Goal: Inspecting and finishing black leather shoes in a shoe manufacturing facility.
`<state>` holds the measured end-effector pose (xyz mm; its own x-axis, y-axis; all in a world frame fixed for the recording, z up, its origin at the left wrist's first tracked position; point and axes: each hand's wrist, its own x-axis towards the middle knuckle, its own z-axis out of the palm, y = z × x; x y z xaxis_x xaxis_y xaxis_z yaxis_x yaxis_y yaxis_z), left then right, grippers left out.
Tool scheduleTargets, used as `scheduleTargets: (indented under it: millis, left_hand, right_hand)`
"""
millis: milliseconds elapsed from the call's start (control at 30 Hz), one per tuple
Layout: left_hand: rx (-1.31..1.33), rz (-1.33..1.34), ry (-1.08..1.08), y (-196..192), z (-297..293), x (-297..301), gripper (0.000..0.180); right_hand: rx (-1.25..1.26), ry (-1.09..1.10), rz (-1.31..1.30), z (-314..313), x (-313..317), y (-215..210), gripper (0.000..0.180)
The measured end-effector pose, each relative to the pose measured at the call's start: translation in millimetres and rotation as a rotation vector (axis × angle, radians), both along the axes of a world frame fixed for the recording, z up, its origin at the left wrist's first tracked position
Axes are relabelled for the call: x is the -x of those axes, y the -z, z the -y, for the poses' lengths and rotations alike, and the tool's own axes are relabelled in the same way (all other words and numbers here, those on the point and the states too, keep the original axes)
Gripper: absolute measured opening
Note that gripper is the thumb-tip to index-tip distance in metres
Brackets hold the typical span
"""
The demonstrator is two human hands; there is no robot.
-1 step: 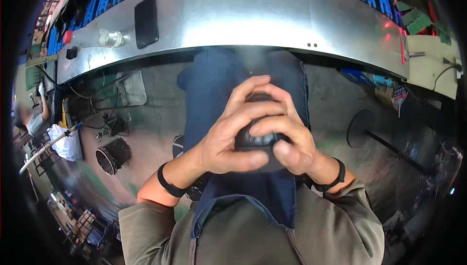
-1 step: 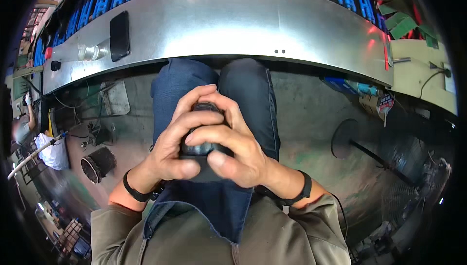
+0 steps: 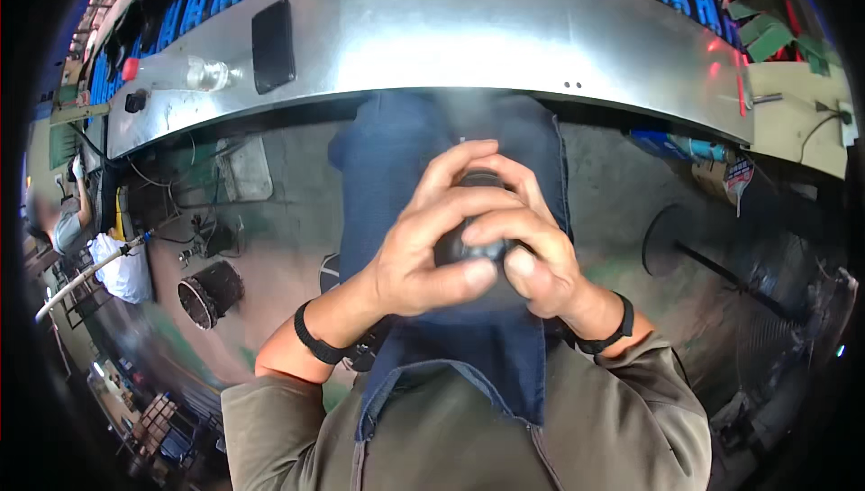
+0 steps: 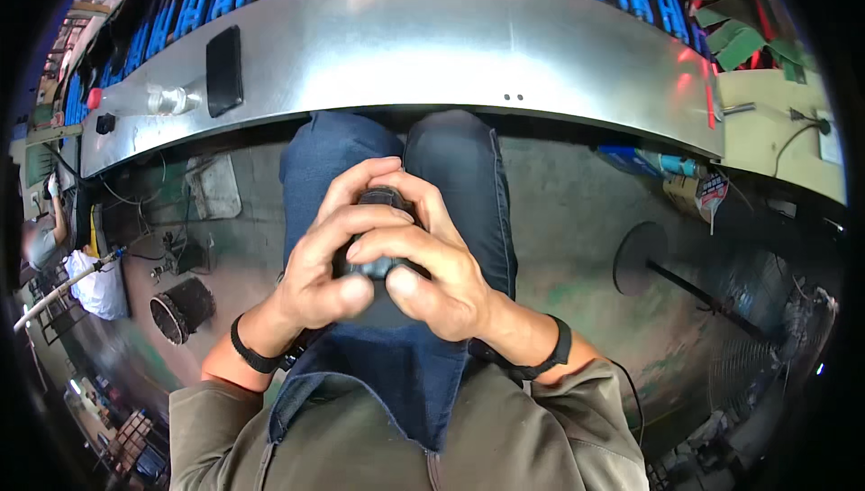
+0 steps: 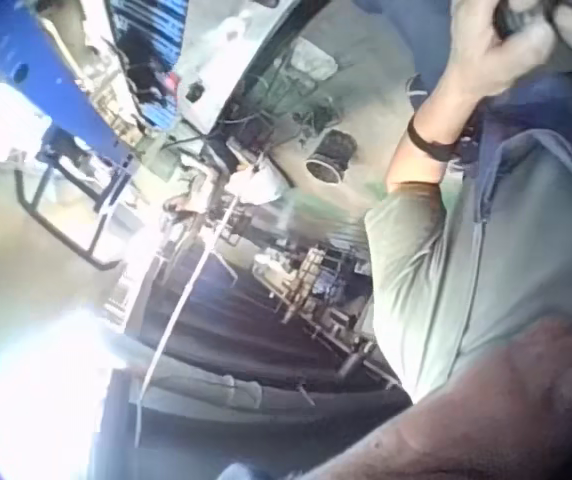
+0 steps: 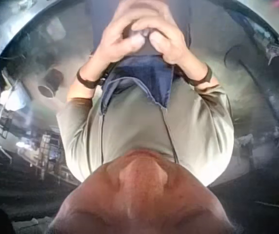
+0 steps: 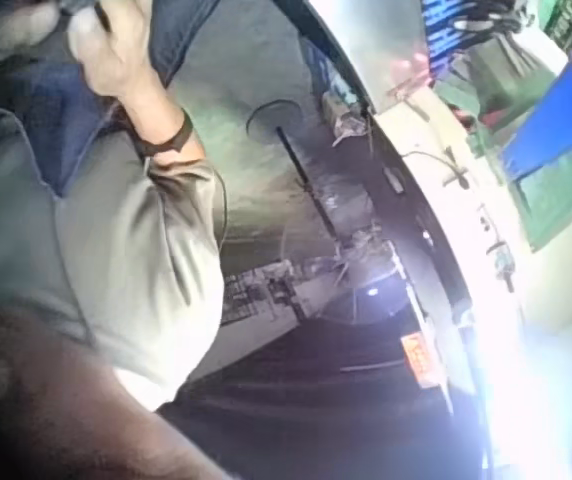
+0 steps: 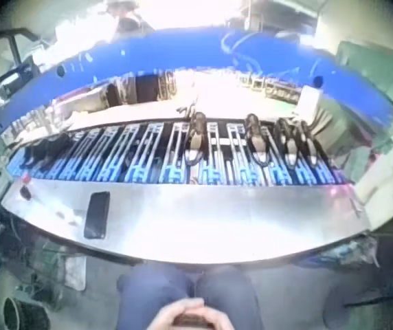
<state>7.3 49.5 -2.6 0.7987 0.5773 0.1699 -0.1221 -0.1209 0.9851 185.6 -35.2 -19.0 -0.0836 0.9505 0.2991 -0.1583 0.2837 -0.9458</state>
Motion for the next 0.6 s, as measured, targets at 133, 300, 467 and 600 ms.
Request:
scheduleTargets:
  millis: [133,300,467,600]
  left_hand:
    - [0.074,-0.099,-0.131,-10.6,15.1,-11.7,0.061]
    - [-0.162,-0.040,-0.136,36.6,51.6,25.3,0.124]
    - [-0.098,-0.235,-0.054,50.5,62.8,18.8,0.127]
    - [-0.811,0.008,-0.116,-23.1,15.3,1.4,0.115]
  right_hand:
    - [0.097,0.151,-0.005,14.8,6.7,-5.1,0.043]
    - [-0.003,0.177,-0.003,39.8,1.4,-3.1,0.072]
    - [-0.037,0.217,-0.211,35.5,5.0,-24.1,0.076]
    - [-0.031,0.493,-0.355,19.5,-17.6,-39.5,0.053]
